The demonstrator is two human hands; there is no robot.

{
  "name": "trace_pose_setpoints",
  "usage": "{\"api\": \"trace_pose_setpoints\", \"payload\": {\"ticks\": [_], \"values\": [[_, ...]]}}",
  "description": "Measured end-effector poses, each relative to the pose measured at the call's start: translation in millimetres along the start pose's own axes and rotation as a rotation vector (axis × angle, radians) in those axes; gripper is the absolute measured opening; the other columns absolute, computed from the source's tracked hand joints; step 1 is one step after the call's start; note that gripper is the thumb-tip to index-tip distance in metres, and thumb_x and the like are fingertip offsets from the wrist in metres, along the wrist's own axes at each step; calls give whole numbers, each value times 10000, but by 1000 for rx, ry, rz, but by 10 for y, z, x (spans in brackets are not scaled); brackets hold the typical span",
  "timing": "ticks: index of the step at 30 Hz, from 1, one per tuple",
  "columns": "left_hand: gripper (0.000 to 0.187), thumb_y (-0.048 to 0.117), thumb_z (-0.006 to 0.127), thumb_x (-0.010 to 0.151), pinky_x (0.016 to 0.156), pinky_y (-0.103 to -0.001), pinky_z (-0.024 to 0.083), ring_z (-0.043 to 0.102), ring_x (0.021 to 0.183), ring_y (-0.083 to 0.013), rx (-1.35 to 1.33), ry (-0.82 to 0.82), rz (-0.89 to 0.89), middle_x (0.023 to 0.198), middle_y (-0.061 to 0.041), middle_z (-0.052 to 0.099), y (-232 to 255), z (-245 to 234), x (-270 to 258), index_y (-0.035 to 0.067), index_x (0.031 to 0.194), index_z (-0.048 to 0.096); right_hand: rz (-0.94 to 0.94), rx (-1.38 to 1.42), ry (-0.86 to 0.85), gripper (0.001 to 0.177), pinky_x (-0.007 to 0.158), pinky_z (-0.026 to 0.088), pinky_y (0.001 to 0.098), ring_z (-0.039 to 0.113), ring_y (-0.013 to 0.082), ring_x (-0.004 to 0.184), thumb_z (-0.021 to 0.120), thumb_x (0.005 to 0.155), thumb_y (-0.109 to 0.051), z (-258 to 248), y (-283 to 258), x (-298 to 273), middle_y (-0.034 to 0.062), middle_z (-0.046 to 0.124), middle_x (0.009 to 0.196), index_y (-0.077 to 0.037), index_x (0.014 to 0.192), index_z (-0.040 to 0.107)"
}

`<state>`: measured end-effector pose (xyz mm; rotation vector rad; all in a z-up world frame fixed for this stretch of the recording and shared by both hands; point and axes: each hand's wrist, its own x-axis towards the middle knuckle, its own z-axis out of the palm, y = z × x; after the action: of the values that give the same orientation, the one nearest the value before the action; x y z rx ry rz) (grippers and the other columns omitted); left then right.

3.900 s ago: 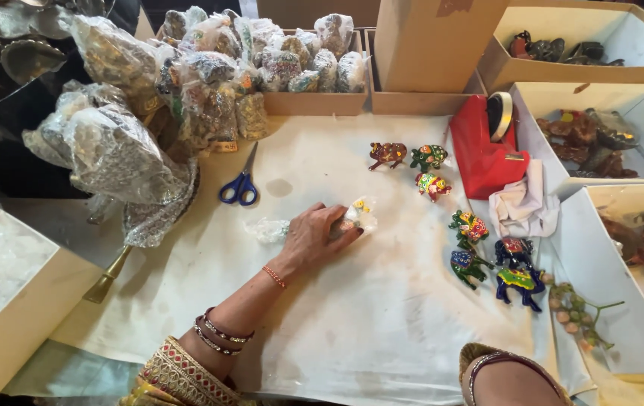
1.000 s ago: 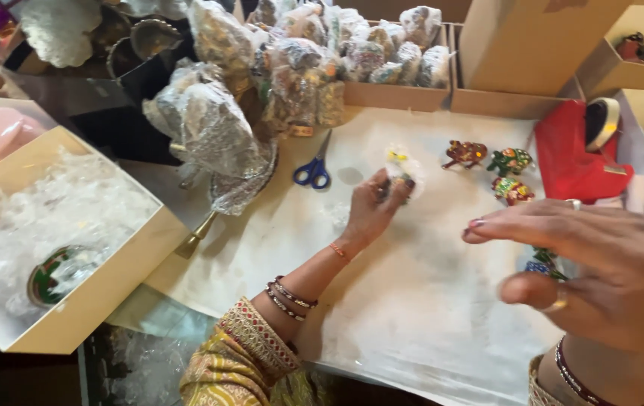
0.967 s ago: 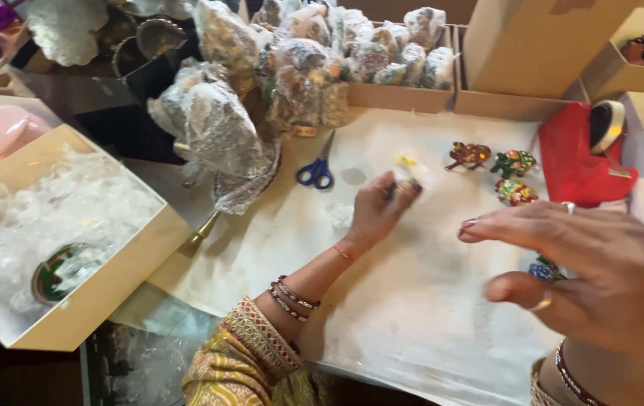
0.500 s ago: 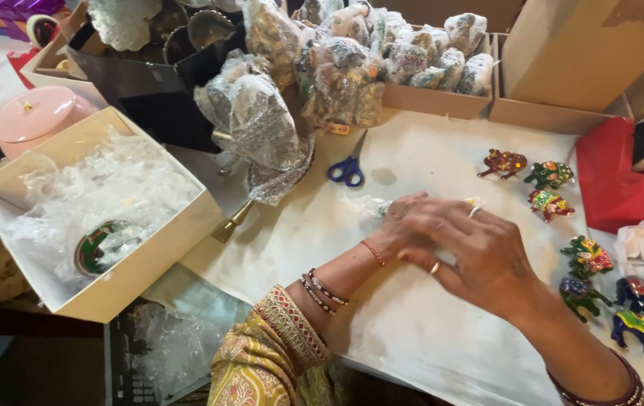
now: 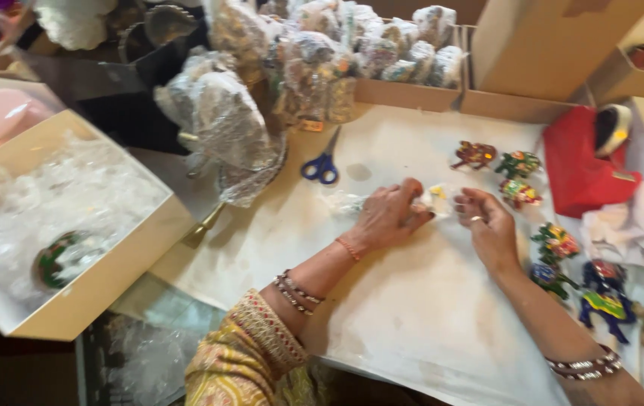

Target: The recorder is wrapping small decorative figurines in bubble wrap at a packing station.

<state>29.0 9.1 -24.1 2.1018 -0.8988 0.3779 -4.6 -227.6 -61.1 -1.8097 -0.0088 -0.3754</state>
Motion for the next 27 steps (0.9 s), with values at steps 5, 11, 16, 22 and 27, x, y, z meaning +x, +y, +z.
{"api": "trace_pose_setpoints", "payload": {"ticks": [5,11,16,22,27], "values": [[431,334,754,875,894,-457,476,659,1015,-334,7,4,43,1056,-131,695,30,-39,10,78,1179,588,85,186,-127,352,924,558,280,673,112,1061,628,979,-121,-38,135,9,52,716,1167,-15,1314,634],[366,252,786,831,920,-449,468,615,1078,-305,54,88,113,1117,-86,679,127,-87,25,79,1130,667,48,103,-240,286,888,528,237,643,79,996,692,976,-111,23,-75,-137,33,712,1098,-2,1239,668],[352,251,798,837,896,-443,488,636,1021,-301,-22,42,54,1046,-71,693,149,-74,33,73,1112,668,36,94,-165,302,801,515,224,638,60,924,717,956,-121,94,-279,-168,26,728,1064,-26,1235,654],[335,257,810,805,845,-438,509,649,959,-302,-43,15,36,993,-67,702,321,-107,38,85,1053,663,-83,-23,-27,240,745,564,238,673,66,844,763,937,-132,102,-437,-227,33,739,991,-32,1120,643],[322,260,795,826,829,-439,509,647,941,-301,-65,4,53,990,-68,703,309,-76,20,81,1054,655,-170,-112,44,178,728,592,249,688,85,832,787,945,-129,120,-497,-274,28,709,935,-33,996,646]]}}
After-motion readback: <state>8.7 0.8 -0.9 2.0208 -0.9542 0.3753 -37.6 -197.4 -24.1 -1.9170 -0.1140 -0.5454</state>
